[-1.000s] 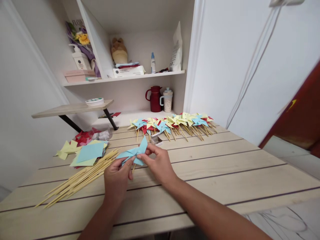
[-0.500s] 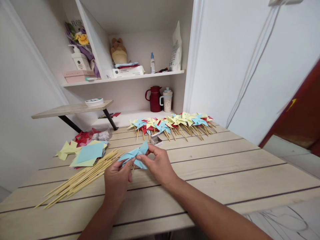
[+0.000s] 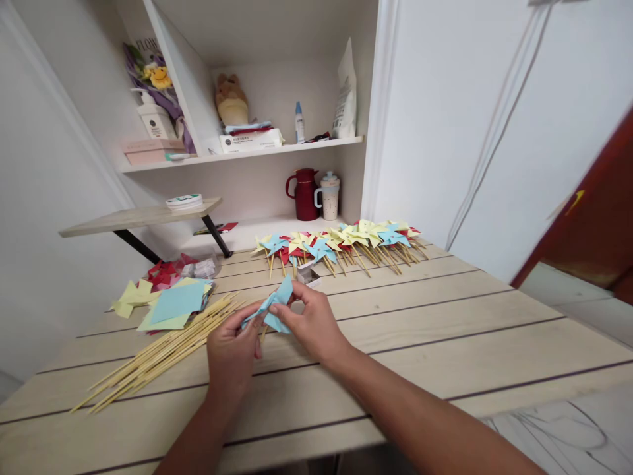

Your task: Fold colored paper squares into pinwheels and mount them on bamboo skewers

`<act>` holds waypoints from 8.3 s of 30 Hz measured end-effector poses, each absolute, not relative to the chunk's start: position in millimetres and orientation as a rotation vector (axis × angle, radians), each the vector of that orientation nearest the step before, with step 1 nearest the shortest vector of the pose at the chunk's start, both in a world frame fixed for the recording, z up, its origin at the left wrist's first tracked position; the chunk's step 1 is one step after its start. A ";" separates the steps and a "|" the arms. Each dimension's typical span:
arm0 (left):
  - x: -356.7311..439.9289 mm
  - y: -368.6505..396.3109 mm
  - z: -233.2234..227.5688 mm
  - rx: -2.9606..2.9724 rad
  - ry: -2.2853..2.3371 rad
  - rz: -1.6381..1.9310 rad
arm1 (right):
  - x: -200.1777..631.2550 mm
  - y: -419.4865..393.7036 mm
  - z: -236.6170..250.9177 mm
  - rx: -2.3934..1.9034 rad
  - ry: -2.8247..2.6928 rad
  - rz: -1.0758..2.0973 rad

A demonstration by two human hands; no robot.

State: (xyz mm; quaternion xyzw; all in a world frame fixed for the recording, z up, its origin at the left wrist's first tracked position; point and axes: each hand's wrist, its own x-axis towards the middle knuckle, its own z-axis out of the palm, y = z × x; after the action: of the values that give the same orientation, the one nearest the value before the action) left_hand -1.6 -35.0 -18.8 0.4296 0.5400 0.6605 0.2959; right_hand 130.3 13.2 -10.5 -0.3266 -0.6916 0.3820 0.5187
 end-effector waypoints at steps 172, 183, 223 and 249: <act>-42.7 -31.4 -19.7 1.399 1.870 1.955 | 158.5 34.8 -7.5 -0.743 -1.304 1.053; -52.4 -28.7 -29.6 2.029 2.050 0.886 | 171.6 52.9 -13.4 -0.642 -0.958 1.200; -5.2 -3.0 -46.9 1.943 1.864 0.971 | 153.1 50.9 -27.5 -0.444 -0.456 1.802; 5.9 -40.2 -23.9 1.296 1.362 1.703 | 171.6 8.4 2.5 -0.287 -1.751 0.217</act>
State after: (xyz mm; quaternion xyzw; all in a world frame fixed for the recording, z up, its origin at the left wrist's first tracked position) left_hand 5.9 -40.2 -23.9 0.4878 0.5125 0.6408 0.2979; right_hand 171.6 8.4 2.5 -0.1250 -0.7634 0.0947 0.6266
